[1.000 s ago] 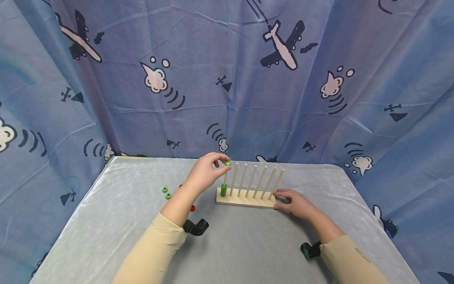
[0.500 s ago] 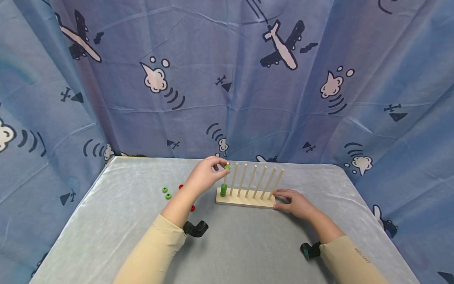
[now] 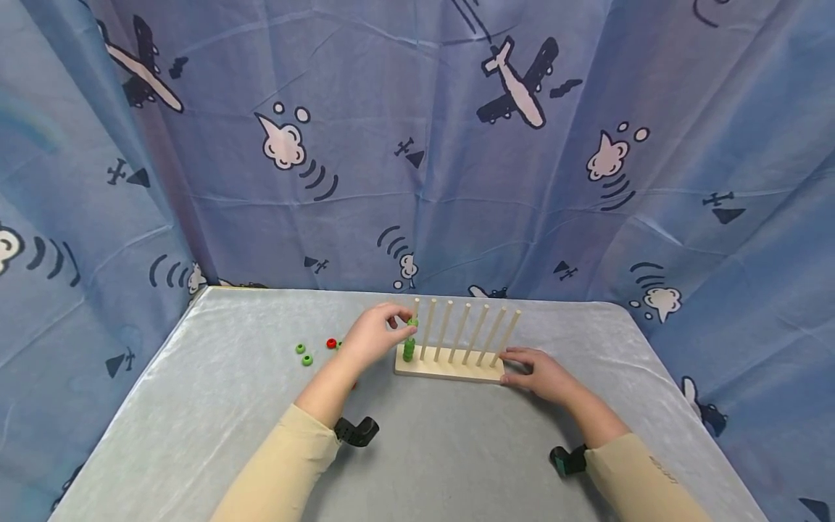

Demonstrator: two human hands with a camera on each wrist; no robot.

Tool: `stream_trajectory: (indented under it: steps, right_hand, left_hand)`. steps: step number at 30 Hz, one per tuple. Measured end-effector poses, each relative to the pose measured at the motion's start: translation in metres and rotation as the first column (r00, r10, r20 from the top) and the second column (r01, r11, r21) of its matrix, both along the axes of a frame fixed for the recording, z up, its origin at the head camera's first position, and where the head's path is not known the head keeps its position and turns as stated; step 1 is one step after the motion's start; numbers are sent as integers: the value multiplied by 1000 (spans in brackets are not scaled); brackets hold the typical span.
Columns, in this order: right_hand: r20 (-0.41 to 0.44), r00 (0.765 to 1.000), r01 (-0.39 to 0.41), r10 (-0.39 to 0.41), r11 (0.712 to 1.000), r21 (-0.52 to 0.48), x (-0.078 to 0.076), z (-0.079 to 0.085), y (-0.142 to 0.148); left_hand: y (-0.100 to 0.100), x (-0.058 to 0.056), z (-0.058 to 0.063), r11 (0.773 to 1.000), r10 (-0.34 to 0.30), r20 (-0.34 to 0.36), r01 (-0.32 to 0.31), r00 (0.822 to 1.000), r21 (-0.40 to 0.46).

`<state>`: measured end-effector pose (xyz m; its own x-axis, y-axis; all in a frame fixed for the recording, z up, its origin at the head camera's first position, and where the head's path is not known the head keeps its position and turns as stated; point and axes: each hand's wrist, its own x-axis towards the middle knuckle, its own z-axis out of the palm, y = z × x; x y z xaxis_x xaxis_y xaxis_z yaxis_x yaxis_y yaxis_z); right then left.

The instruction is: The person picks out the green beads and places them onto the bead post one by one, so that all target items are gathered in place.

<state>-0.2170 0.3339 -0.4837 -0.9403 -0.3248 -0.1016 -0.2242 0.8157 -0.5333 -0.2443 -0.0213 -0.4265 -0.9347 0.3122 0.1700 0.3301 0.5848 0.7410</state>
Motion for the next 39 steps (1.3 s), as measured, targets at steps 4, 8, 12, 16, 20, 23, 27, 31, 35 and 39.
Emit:
stream_trajectory:
  steps: [4, 8, 12, 16, 20, 23, 27, 31, 35, 39]
  right_hand:
    - [8, 1000, 1, -1, 1000, -6, 0, 1, -1]
    - [10, 1000, -5, 5, 1000, -7, -1, 1, -3]
    - [11, 1000, -11, 11, 1000, -11, -1, 1, -4]
    - [16, 1000, -10, 10, 1000, -16, -1, 1, -6]
    - [23, 1000, -6, 6, 1000, -20, 0, 2, -7]
    - [24, 1000, -6, 6, 1000, -24, 0, 4, -7]
    - [20, 1000, -8, 8, 1000, -20, -1, 4, -5]
    - [22, 1000, -2, 3, 1000, -15, -2, 4, -4]
    - [24, 1000, -7, 7, 1000, -14, -2, 4, -3]
    - [24, 1000, -10, 10, 1000, -9, -2, 4, -3]
  left_hand:
    - [-1, -2, -10, 1000, -4, 0, 4, 1000, -20]
    - [-3, -1, -20, 998, -9, 8, 10, 1000, -61]
    - [-4, 0, -25, 997, -10, 11, 10, 1000, -80]
    - [-5, 1, -27, 997, -8, 23, 10, 1000, -83]
    - [-7, 1, -27, 997, -7, 38, 10, 999, -81]
    - [-8, 1, -27, 998, 3, 48, 1, 999, -69]
    - [-14, 3, -27, 998, 20, 59, -17, 998, -58]
    - [-24, 5, -27, 998, 42, 68, -38, 997, -57]
    - [-37, 8, -27, 996, 78, 69, -75, 995, -48]
    - [-52, 11, -26, 992, 114, 68, -110, 991, -54]
